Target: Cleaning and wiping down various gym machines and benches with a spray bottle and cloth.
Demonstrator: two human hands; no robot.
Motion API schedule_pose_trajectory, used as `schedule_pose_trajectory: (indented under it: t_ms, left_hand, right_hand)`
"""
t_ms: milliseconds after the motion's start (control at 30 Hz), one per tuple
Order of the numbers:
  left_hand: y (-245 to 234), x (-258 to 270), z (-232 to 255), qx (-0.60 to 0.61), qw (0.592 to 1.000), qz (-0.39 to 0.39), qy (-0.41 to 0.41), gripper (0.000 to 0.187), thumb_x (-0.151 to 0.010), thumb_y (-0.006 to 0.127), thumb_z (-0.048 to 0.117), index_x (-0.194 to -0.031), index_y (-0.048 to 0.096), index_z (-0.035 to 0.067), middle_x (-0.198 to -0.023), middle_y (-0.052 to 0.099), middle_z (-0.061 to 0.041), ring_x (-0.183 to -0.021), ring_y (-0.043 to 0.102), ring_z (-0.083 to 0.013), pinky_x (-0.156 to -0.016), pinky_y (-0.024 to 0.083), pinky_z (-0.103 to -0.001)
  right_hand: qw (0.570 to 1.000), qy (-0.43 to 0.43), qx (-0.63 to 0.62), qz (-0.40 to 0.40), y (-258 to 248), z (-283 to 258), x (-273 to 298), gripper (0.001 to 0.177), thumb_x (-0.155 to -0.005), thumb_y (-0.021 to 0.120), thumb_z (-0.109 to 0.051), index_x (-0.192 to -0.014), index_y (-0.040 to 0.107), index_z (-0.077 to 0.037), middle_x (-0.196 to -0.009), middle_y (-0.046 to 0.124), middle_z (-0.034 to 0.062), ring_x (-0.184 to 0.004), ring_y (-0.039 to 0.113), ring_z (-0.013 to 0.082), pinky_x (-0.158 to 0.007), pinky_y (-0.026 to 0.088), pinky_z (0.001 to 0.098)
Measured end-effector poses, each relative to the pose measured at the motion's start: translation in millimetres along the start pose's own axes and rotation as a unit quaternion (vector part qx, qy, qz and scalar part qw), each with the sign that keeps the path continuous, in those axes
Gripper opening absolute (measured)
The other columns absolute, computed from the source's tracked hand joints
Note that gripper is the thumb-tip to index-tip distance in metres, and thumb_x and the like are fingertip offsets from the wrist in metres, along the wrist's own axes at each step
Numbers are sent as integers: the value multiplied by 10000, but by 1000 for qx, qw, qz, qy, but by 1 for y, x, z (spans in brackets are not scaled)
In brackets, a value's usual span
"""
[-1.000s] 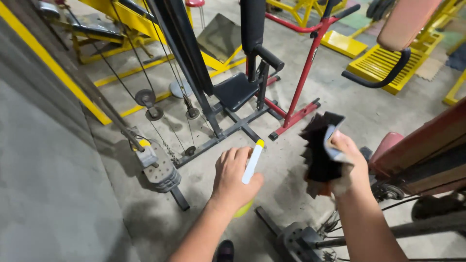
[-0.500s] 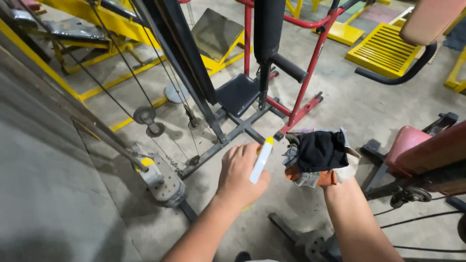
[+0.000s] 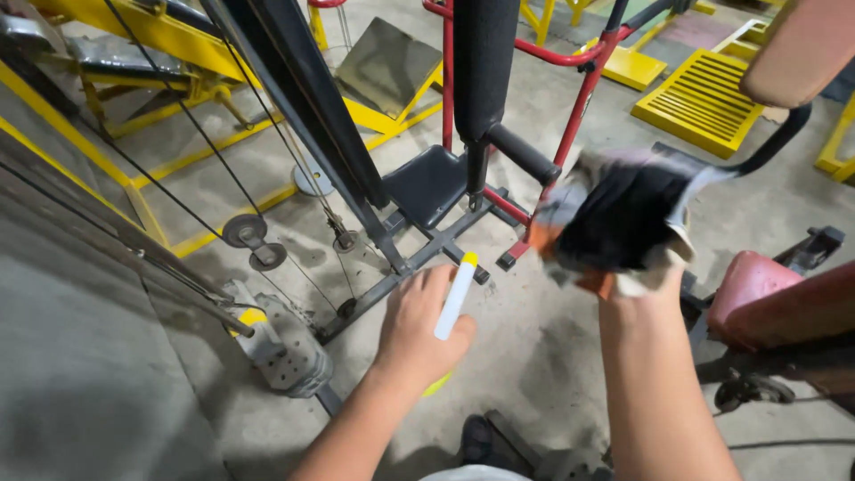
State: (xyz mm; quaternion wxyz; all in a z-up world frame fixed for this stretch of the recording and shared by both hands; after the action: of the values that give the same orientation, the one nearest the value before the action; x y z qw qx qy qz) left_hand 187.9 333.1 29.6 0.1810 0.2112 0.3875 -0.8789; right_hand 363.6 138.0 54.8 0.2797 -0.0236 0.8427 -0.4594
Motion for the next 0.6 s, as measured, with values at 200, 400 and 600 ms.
schedule_pose_trajectory:
  t_ms: [200, 400, 600]
  left_hand:
    - [14, -42, -3, -2, 990, -52, -133, 458, -741, 636, 168, -1186, 559, 90, -1114, 653, -174, -1012, 637, -423, -811, 534, -516]
    - [35, -66, -17, -18, 991, -15, -135, 433, -730, 659, 173, -1147, 576, 90, -1114, 656, -182, -991, 637, -441, -784, 536, -535]
    - [56, -85, -19, -25, 990, -11, -138, 449, -735, 663, 159, -1161, 552, 70, -1105, 643, -203, -997, 634, -447, -793, 532, -540]
  right_hand:
    - [846, -50, -416, 331, 12, 15, -63, 390, -1087, 608, -255, -1378, 452, -47, -1288, 565, 205, -1147, 605, 338, -1068, 522, 454]
    - [956, -226, 145, 121, 67, -33, -86, 579, -845, 742, -331, -1329, 587, -53, -1195, 661, 157, -989, 624, 374, -901, 462, 496]
    - [953, -130, 267, -60, 111, 2, -116, 341, -1054, 676, -276, -1288, 606, -37, -1093, 719, 139, -917, 722, 319, -782, 579, 439]
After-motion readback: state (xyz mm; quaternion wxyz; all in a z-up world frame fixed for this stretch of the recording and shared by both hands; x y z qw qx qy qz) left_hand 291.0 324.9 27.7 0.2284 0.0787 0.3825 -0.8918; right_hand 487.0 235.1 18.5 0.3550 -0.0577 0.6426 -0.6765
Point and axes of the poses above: each hand's wrist, its own x-axis away from the middle knuckle, its own y-axis out of the palm, z = x × y, the point moved 5 cm from there along -x, towards the middle knuckle
